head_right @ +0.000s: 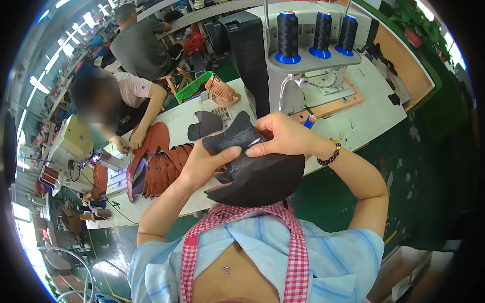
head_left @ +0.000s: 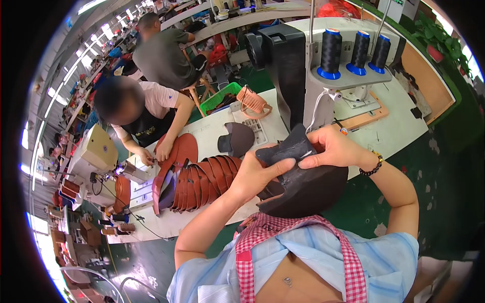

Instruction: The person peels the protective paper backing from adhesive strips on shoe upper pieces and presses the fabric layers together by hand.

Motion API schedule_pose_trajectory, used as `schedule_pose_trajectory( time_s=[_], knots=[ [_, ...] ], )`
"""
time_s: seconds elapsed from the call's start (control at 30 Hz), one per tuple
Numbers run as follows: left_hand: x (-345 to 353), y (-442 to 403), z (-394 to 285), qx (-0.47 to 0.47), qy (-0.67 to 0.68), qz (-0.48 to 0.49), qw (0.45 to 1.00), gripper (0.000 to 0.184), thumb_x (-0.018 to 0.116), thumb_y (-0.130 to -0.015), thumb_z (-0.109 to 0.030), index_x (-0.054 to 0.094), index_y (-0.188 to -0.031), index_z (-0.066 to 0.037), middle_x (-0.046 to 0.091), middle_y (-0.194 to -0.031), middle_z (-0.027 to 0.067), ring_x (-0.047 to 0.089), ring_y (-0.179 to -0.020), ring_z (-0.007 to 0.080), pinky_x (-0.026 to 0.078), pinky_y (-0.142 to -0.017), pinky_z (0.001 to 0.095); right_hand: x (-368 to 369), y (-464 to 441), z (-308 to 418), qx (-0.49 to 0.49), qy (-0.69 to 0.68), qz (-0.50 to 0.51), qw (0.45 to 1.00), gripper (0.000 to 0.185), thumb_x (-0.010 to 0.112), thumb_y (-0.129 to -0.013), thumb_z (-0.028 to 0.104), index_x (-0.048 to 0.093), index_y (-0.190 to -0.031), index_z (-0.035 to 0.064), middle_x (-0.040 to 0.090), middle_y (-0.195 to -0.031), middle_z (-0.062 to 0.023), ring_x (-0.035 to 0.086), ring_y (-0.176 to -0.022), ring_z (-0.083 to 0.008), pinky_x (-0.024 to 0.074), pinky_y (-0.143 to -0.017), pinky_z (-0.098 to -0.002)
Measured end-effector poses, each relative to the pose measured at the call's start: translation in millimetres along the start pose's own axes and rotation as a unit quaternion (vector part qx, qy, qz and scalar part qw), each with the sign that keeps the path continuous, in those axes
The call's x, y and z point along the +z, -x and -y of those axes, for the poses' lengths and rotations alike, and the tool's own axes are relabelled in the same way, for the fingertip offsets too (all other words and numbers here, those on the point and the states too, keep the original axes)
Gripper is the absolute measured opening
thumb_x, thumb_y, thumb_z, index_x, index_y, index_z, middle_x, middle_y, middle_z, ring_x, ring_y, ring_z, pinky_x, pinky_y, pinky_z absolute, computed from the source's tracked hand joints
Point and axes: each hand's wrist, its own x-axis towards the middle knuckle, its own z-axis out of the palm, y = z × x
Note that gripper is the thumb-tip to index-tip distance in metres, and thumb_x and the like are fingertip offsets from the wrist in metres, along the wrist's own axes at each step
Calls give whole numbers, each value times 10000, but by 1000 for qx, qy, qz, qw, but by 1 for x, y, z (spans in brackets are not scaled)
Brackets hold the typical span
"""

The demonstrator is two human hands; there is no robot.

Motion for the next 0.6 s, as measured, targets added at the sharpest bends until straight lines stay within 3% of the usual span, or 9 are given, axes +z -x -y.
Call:
schedule_pose_trajectory(
  time_s=[0.13, 0.23, 0.37, 0.6],
  knots=[
    [5, 3, 0, 160, -182, -62, 968, 200, 717, -799, -68, 644, -959, 25, 630, -845, 17, 560, -740, 54, 450, -648, 198, 0, -2, -9, 32, 36, 19, 999, 277, 750, -785, 175, 647, -917, -47, 642, -808, -4, 554, -774, -39, 472, -692, -221],
    [10, 5, 0, 277, -245, -63, 927, 147, 714, -801, -71, 659, -895, 28, 631, -814, 17, 544, -701, 42, 429, -611, 185, 5, 0, 6, 37, 56, 19, 998, 292, 745, -786, 170, 655, -956, -49, 648, -803, -8, 554, -761, -42, 468, -683, -224],
    [19, 9, 5, 243, -259, -167, 920, 142, 712, -792, -62, 653, -894, 17, 637, -702, 91, 574, -595, 111, 466, -580, 242, 9, -3, -4, 14, -4, 26, 1000, 313, 730, -797, 156, 652, -1022, -48, 655, -829, -17, 541, -747, -42, 462, -676, -222],
    [20, 8, 14, 272, -275, -181, 904, 123, 679, -834, -72, 631, -919, 3, 603, -643, 81, 543, -543, 93, 443, -521, 233, 15, -3, -18, -5, -35, 14, 999, 283, 710, -812, 135, 658, -1018, -52, 654, -823, -10, 528, -742, -42, 465, -684, -224]
  ],
)
